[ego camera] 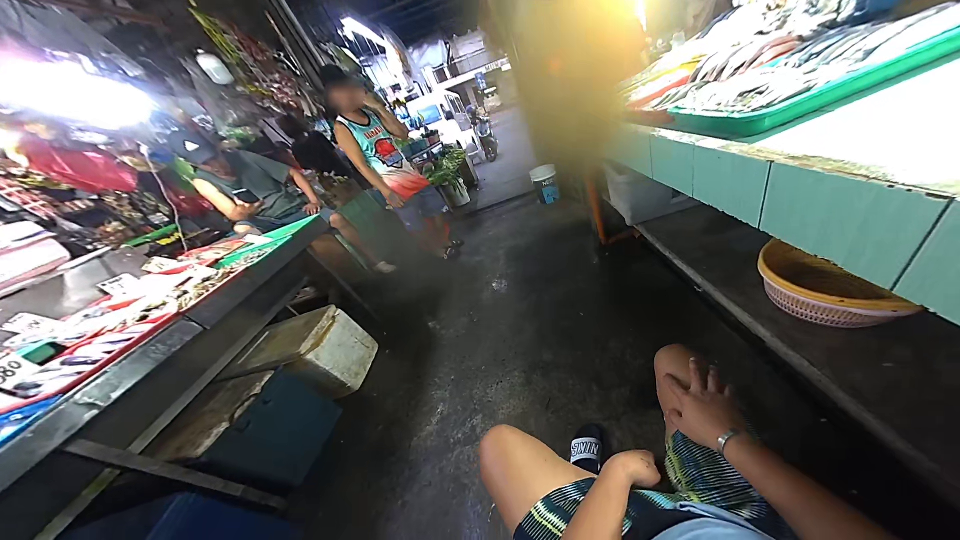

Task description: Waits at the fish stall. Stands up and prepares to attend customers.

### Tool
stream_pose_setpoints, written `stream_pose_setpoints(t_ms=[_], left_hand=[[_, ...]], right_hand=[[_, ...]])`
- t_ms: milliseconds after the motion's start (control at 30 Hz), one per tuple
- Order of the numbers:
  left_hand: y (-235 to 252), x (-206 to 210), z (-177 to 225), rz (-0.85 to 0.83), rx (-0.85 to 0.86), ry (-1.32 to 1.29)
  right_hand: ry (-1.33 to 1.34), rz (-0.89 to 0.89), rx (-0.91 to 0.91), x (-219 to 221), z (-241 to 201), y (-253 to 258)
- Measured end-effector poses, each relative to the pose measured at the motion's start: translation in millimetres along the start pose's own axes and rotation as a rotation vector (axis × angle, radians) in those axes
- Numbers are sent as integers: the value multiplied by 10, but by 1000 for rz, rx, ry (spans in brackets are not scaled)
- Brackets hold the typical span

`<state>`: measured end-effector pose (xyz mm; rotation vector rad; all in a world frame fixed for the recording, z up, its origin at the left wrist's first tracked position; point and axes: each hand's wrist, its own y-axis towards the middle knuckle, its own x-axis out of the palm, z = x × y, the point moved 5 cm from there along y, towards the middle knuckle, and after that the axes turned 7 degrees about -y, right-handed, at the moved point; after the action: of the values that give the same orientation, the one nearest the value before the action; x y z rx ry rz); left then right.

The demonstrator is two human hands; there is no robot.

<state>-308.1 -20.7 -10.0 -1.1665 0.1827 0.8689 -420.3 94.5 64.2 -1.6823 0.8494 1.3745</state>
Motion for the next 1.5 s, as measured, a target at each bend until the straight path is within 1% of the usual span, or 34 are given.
stream_pose_setpoints(t_ms=[200, 267, 400, 533, 800, 900, 1133, 1233, 1333, 1500], left_hand=[[33, -3, -96, 36, 42, -47], [7, -5, -65, 30, 36, -38], [-94, -48, 97, 2, -31, 25], [-101, -53, 106, 2, -41, 28], [14, 18, -71, 34, 62, -47], [39, 13, -95, 43, 75, -58], [-67, -35, 89, 8, -12, 29], [-89, -43, 105, -6, -42, 52], [-102, -31, 90, -1, -19, 32], [-8, 22, -60, 34, 52, -34]], right_hand=[[16, 31, 30, -29, 109, -9], [10, 11, 10, -31, 57, -21], [10, -23, -52, -2, -96, -7], [7, -20, -70, 11, -144, 15], [8, 38, 48, -42, 150, -16], [1, 33, 56, -36, 173, -11], [1, -6, -30, 0, -61, -7], [1, -25, -48, 5, -128, -4], [1, -15, -34, 11, -71, 10], [6, 41, 42, -20, 127, -4]])
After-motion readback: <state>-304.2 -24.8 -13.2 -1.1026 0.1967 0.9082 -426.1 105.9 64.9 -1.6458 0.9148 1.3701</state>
